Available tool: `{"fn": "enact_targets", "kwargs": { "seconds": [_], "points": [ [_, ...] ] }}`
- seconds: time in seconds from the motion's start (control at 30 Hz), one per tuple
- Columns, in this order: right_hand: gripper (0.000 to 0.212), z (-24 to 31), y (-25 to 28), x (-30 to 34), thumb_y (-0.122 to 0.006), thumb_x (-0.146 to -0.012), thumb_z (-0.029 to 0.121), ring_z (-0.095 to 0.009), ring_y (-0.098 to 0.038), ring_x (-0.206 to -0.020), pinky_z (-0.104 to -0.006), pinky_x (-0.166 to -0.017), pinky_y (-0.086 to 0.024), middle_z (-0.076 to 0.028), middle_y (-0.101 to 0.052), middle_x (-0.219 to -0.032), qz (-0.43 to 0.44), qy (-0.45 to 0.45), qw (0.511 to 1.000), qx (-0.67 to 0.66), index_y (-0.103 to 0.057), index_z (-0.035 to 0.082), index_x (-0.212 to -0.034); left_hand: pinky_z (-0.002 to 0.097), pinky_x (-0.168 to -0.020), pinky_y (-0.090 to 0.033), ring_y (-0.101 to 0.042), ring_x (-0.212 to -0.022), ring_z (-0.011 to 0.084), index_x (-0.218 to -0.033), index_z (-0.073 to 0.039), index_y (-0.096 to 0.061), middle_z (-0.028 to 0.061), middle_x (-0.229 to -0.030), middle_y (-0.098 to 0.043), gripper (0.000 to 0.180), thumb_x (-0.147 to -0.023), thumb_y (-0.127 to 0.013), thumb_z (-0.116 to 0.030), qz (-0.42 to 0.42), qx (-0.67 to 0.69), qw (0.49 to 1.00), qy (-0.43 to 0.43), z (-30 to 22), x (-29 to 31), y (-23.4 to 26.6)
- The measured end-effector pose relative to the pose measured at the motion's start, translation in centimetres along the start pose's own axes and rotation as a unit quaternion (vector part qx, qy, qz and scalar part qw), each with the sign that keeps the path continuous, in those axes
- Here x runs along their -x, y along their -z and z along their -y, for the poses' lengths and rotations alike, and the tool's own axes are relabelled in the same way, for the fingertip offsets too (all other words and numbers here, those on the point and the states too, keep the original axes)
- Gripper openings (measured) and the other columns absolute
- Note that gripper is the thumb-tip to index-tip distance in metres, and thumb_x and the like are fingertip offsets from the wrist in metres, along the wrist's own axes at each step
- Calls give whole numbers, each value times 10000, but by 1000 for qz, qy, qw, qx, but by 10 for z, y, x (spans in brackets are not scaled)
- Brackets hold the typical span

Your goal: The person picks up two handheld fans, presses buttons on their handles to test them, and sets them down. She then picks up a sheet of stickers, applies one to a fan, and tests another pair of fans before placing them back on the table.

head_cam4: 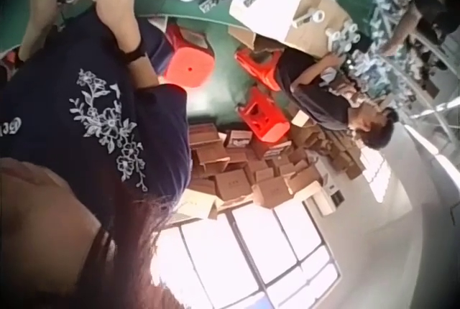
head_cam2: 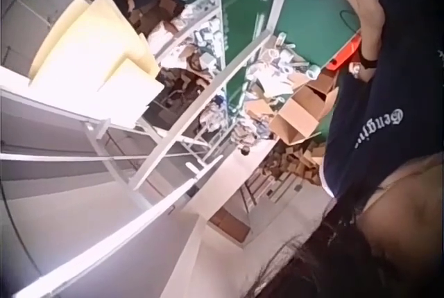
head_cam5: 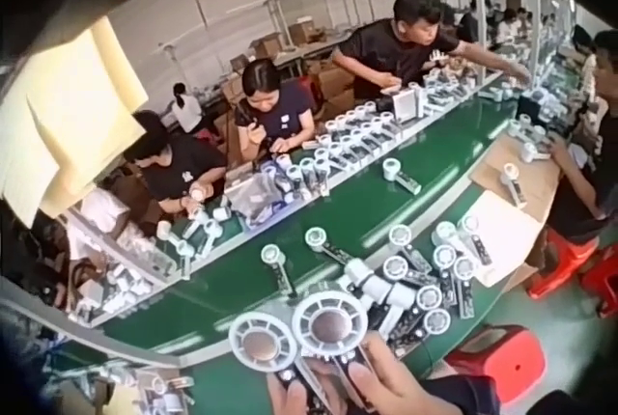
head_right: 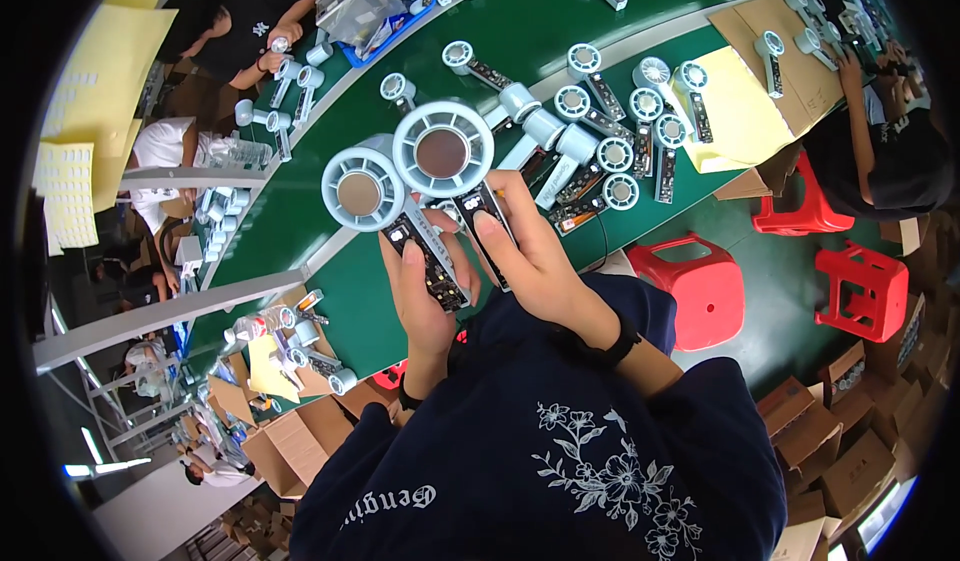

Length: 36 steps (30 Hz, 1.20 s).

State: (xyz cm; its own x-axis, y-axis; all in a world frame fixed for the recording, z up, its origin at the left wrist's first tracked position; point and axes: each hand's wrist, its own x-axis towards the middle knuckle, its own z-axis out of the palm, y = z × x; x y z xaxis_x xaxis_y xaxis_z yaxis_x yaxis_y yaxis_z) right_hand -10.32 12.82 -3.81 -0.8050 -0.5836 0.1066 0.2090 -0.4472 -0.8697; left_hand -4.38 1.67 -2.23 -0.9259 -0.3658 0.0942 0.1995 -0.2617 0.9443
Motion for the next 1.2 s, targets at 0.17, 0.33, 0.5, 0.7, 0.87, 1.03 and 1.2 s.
{"fn": "enact_targets", "kwargs": {
  "seconds": [0.17, 0.33, 0.5, 0.7, 0.87, 1.03, 1.2],
  "points": [
    [285, 2, 28, -4, -383, -984, 219, -49, -398, -515, -186, -464, -311, -18, -475, -738, -82, -21, 996, -19, -370, 26, -1193, 217, -358, -388, -471, -530, 103, -1298, -10, -285, 124, -967, -500, 416, -963, -355, -245, 14, -27, 998, 53, 23, -25, -23],
    [251, 20, 129, -13, -495, -945, 315, -68, -390, -457, -199, -408, -272, 5, -461, -650, -283, -171, 940, -77, -476, 69, -984, 225, -380, -356, -462, -455, 94, -1121, -1, -378, 48, -774, -530, 383, -927, -492, -311, 188, -112, 929, 298, 76, -113, 7],
    [245, 1, 314, -19, -594, -879, 265, -77, -436, -480, -222, -423, -336, 1, -505, -648, -389, -114, 888, 217, -512, 58, -982, 275, -460, -421, -549, -538, 142, -1074, -4, -448, 65, -711, -571, 467, -829, -616, -364, 203, -306, 903, 224, 158, -210, 8],
    [274, -43, 535, 34, -606, -868, 263, -93, -518, -636, -255, -542, -427, -36, -562, -744, -401, -200, 737, 505, -547, 20, -977, 488, -735, -478, -600, -826, 447, -1009, 22, -467, 275, -879, -621, 470, -733, -631, -321, 201, -515, 828, 88, 248, -275, -34],
    [390, -49, 544, 18, -622, -862, 286, -183, -556, -761, -313, -650, -437, -111, -602, -873, -278, -187, 760, 556, -519, 8, -1117, 481, -741, -485, -609, -846, 418, -986, 10, -496, 244, -879, -634, 434, -736, -628, -320, 175, -500, 830, 173, 290, -279, -5],
    [478, 14, 529, -31, -574, -901, 317, -223, -540, -952, -343, -824, -422, -162, -569, -1046, -229, -254, 604, 719, -454, 7, -1244, 436, -808, -435, -554, -965, 303, -1023, -58, -537, 122, -978, -602, 425, -728, -670, -334, 197, -585, 780, 107, 309, -262, -11],
    [434, 64, 443, -167, -455, -963, 299, -206, -500, -1126, -312, -958, -372, -132, -501, -1240, -184, -186, 715, 648, -417, 40, -1308, 406, -776, -398, -511, -938, 281, -1004, -57, -554, 102, -919, -558, 443, -708, -695, -356, 164, -640, 750, 4, 287, -245, -5]
  ]
}}
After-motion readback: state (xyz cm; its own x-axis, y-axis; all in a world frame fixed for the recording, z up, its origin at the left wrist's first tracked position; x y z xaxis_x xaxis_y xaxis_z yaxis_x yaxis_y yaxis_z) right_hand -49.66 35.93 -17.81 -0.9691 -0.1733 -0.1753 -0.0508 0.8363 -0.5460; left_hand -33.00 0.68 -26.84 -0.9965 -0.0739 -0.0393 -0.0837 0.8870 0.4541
